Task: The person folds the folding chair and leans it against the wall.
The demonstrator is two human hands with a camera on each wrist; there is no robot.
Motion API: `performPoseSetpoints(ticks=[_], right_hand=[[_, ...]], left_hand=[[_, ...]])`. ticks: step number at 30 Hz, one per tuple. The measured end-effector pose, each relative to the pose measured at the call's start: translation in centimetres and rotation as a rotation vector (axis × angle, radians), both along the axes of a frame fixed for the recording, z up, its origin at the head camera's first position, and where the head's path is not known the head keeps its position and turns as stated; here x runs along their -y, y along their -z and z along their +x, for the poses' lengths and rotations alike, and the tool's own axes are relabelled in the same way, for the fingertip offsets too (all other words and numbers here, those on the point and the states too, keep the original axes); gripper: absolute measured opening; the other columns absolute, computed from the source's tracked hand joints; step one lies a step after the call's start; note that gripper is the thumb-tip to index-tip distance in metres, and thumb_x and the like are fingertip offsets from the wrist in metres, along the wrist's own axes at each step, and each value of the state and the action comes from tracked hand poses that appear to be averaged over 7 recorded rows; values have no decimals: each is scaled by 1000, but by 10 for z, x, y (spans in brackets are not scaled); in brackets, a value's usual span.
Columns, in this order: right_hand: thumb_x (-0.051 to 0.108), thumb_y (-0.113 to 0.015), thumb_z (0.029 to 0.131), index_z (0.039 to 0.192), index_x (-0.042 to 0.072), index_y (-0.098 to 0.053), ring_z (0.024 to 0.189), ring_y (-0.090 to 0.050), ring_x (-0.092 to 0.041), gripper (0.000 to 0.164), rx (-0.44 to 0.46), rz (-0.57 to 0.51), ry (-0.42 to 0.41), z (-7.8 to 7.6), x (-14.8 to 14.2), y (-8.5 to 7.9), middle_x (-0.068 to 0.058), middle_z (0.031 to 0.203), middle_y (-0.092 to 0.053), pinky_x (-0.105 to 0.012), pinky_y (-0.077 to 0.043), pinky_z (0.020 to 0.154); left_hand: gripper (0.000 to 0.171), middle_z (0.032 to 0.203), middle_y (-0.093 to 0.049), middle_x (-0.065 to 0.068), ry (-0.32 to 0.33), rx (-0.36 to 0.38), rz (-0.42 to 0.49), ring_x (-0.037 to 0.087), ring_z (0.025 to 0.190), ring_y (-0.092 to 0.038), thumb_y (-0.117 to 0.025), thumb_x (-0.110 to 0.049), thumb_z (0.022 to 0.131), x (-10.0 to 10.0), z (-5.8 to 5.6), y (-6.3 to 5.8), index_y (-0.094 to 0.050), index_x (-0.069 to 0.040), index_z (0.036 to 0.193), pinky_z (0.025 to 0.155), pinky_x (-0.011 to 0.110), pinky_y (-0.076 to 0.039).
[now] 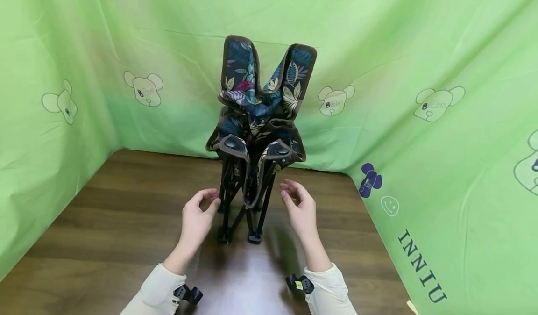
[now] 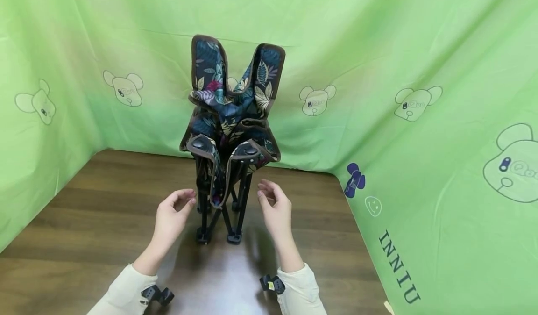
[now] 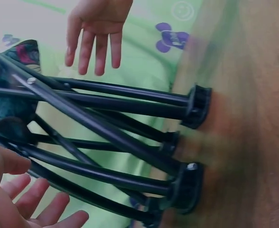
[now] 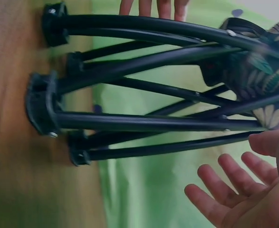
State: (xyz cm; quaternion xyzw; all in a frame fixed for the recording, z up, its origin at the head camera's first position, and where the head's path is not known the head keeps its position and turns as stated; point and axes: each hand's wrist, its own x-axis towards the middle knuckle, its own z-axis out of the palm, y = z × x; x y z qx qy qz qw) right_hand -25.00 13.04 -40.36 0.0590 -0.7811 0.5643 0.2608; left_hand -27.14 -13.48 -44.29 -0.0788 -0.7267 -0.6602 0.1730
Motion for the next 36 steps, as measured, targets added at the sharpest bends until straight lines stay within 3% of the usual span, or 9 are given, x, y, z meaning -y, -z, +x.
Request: performPoseSetpoints(ticks=[8, 16, 24, 29, 36], right_hand=[[5, -70, 96, 116, 3, -71, 102, -71, -21, 20, 87, -4, 5, -3, 10, 23, -15, 113, -74, -17, -56, 82], [3, -70, 96, 118, -3, -68, 100, -68, -16, 23, 155, -72, -33, -4, 20, 38, -22, 113, -70, -17, -57, 82], [6, -67, 99, 120, -2, -66, 94, -67, -19, 23, 212, -112, -41, -3, 27, 44, -21, 112, -67, -43, -64, 75], [3, -67, 97, 121, -2, -65, 92, -66, -16, 24, 245, -122, -50, -2, 29, 49, -20, 112, -67, -39, -64, 72], [-3, -62, 98, 114, -8, -65, 99, -67, -43, 18, 243, -144, -39, -7, 30, 48, -26, 107, -67, -35, -64, 65]], left_hand=[[22, 110, -77, 7, 14, 50, -55, 24, 107, -73, -76, -10, 93, -8, -1, 15, -73, -5, 115, 89, 32, -56], [20, 106, -77, 10, 41, 89, 0, 20, 95, -74, -76, -6, 92, -16, -1, 23, -75, -4, 111, 76, 19, -55], [20, 103, -76, 15, 74, 99, 25, 18, 86, -72, -74, -4, 92, -20, -2, 27, -75, 0, 112, 71, 16, -54], [20, 103, -77, 15, 65, 109, 53, 18, 87, -73, -75, -3, 91, -19, -1, 30, -76, 0, 112, 72, 15, -54], [22, 103, -76, 18, 83, 101, 107, 22, 86, -75, -75, -3, 92, -23, -6, 27, -75, 3, 114, 72, 15, -56]])
